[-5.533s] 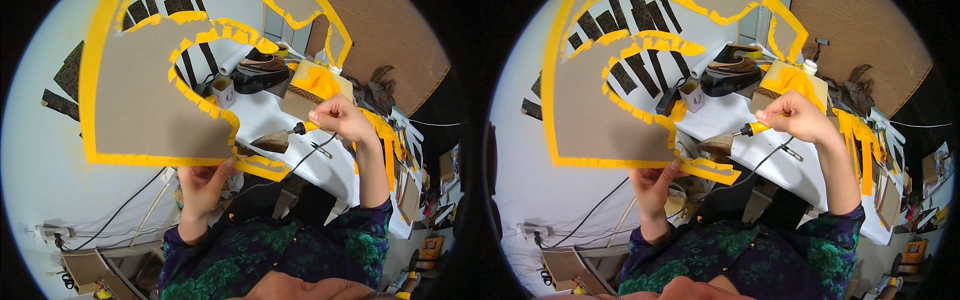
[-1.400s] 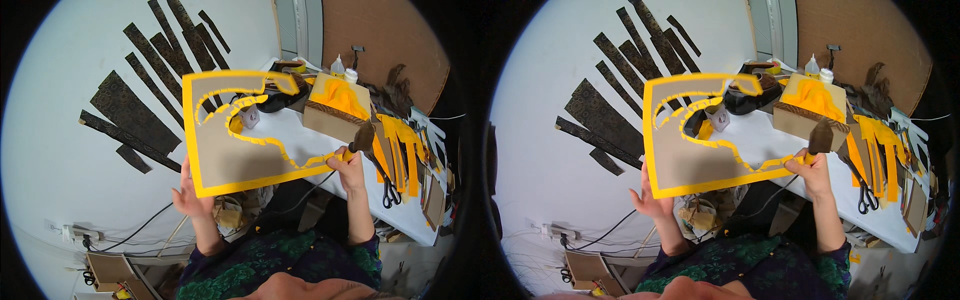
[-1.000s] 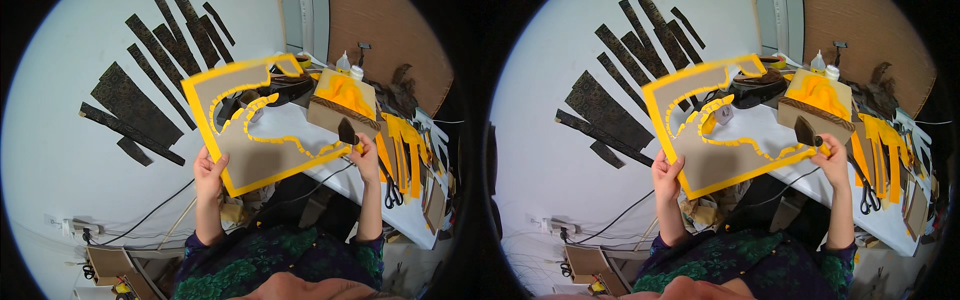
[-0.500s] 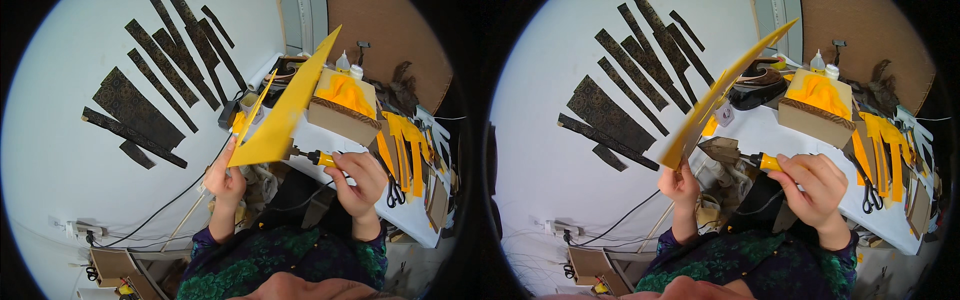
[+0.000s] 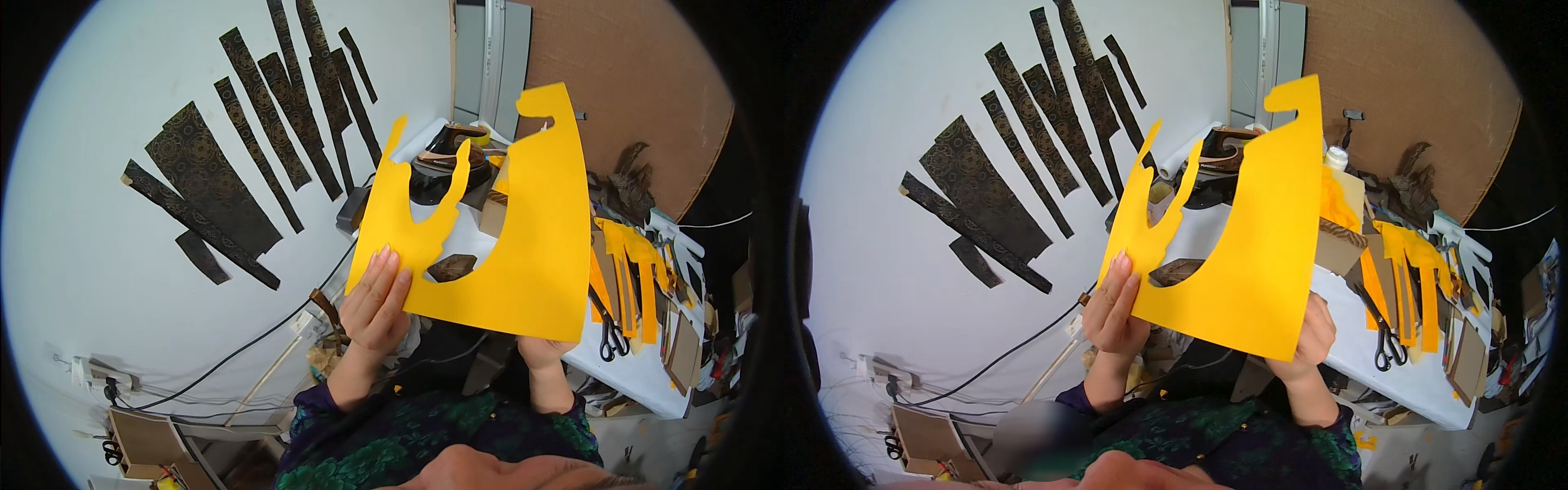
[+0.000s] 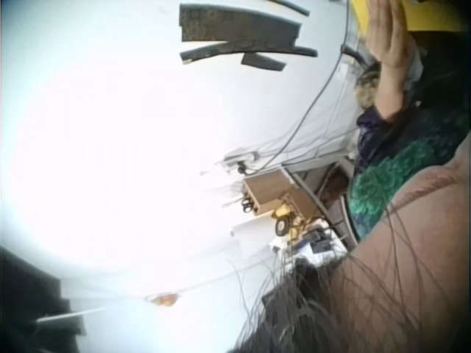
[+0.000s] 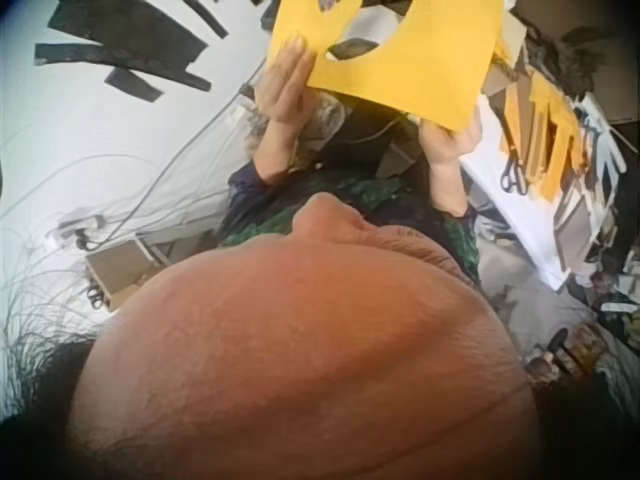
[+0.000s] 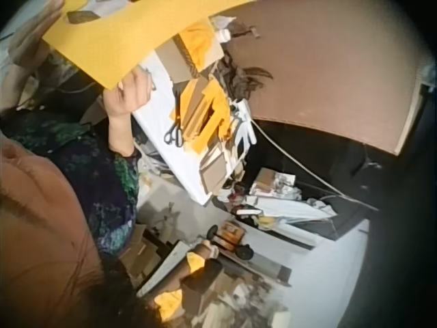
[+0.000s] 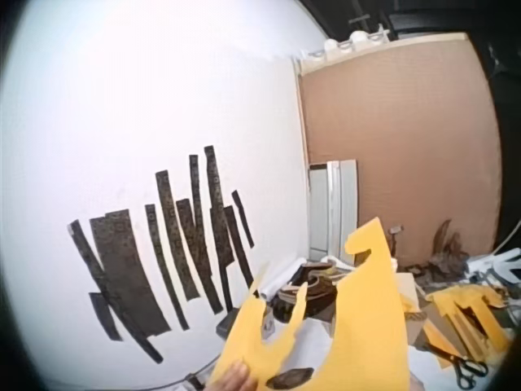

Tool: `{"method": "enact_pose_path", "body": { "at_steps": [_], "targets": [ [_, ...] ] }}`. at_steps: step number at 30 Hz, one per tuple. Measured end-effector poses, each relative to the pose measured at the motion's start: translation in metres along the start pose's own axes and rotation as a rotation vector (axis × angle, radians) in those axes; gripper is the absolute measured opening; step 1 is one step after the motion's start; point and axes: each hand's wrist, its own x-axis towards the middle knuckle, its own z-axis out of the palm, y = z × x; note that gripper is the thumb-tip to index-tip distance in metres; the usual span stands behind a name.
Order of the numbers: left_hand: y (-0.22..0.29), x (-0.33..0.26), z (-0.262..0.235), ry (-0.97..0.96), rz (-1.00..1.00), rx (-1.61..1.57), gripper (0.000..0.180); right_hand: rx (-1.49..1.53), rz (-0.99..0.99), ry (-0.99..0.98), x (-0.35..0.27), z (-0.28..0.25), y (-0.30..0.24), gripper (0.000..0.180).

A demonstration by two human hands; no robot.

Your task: The person cuts a yellow paper mask using scissors, applies glue to the edges with a brush, and uses a hot iron to press and shape the paper. They repeatedly trim and refine the mask's edges while working at a cluttered craft table.

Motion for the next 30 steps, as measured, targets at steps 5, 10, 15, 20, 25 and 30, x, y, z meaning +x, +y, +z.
{"method": "enact_pose_path", "body": {
  "at_steps": [5,10,15,20,25,30],
  "targets": [
    [0.000,-0.001,-0.002,-0.013,0.021,-0.013,0.023,-0.055,0.001,-0.052,0.000,-0.001,-0.007,0.025],
    [0.000,-0.001,-0.004,-0.016,0.021,-0.023,0.024,-0.069,-0.023,-0.096,-0.001,-0.002,-0.007,0.025],
    [0.004,0.002,-0.006,-0.032,-0.011,-0.060,0.025,-0.055,0.018,-0.027,-0.014,0.002,-0.004,0.028],
    [0.008,0.002,-0.005,-0.029,-0.039,-0.084,0.024,-0.087,0.032,0.033,-0.026,0.010,-0.003,0.030],
    [0.008,-0.001,-0.006,-0.019,-0.054,-0.092,0.025,-0.214,-0.017,-0.084,-0.031,0.007,-0.002,0.027],
    [0.011,-0.003,-0.003,0.011,-0.075,-0.131,0.028,-0.156,0.041,0.028,-0.049,0.021,0.005,0.027]
  ]
}}
